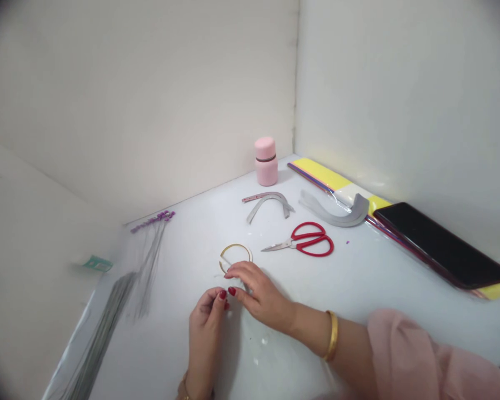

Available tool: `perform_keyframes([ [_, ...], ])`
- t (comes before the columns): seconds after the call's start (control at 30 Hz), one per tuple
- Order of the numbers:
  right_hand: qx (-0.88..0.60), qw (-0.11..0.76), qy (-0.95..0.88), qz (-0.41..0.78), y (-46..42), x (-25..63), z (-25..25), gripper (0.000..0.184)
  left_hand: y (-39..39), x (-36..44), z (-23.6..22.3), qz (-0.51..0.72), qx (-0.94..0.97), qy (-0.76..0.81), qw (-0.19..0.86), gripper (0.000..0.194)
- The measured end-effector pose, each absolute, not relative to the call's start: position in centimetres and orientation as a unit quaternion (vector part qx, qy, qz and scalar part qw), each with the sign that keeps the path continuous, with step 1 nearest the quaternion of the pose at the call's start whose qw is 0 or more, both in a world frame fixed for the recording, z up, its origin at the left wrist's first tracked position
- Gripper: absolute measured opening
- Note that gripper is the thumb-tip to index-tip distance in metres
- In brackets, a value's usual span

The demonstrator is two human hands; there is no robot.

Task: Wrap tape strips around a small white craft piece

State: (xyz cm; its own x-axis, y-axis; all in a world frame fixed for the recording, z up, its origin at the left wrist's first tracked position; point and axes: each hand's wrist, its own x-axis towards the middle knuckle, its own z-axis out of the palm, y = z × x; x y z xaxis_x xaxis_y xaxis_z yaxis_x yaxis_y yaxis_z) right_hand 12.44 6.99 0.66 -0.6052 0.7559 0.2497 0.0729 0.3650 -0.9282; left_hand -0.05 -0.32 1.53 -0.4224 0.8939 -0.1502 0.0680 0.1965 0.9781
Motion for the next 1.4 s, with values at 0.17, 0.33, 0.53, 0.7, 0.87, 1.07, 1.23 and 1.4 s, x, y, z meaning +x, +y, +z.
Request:
perform_keyframes([
  [0.17,-0.279,0.305,-0.771,0.484,7.1,12.5,0.8,0.013,-0.4,-0.1,1.4,0.518,0.344,0.654,0.431,0.017],
  [0.33,-0.287,0.269,-0.736,0.551,6.9,12.4,0.5,0.015,-0.4,-0.1,1.3,0.529,0.329,0.645,0.442,0.014],
  [0.53,-0.295,0.253,-0.688,0.613,6.8,12.2,0.3,0.014,-0.4,-0.1,1.0,0.539,0.329,0.624,0.459,0.015],
  [0.7,-0.293,0.249,-0.647,0.659,6.9,12.1,0.1,0.015,-0.4,-0.3,0.9,0.544,0.323,0.606,0.482,0.026],
  [0.87,-0.292,0.242,-0.624,0.683,7.0,12.1,0.0,0.015,-0.1,-0.9,1.0,0.551,0.304,0.607,0.486,0.02],
  [1.07,-0.291,0.229,-0.624,0.688,7.0,12.2,0.2,0.015,0.1,-1.3,0.7,0.552,0.28,0.617,0.486,0.014],
  [1.23,-0.313,0.215,-0.621,0.685,6.9,12.1,0.0,0.017,-0.2,-1.2,0.0,0.57,0.253,0.618,0.478,0.013],
  [1.4,-0.318,0.19,-0.597,0.712,6.8,12.0,-0.1,0.02,-0.3,-0.8,-0.5,0.583,0.229,0.608,0.487,0.013],
])
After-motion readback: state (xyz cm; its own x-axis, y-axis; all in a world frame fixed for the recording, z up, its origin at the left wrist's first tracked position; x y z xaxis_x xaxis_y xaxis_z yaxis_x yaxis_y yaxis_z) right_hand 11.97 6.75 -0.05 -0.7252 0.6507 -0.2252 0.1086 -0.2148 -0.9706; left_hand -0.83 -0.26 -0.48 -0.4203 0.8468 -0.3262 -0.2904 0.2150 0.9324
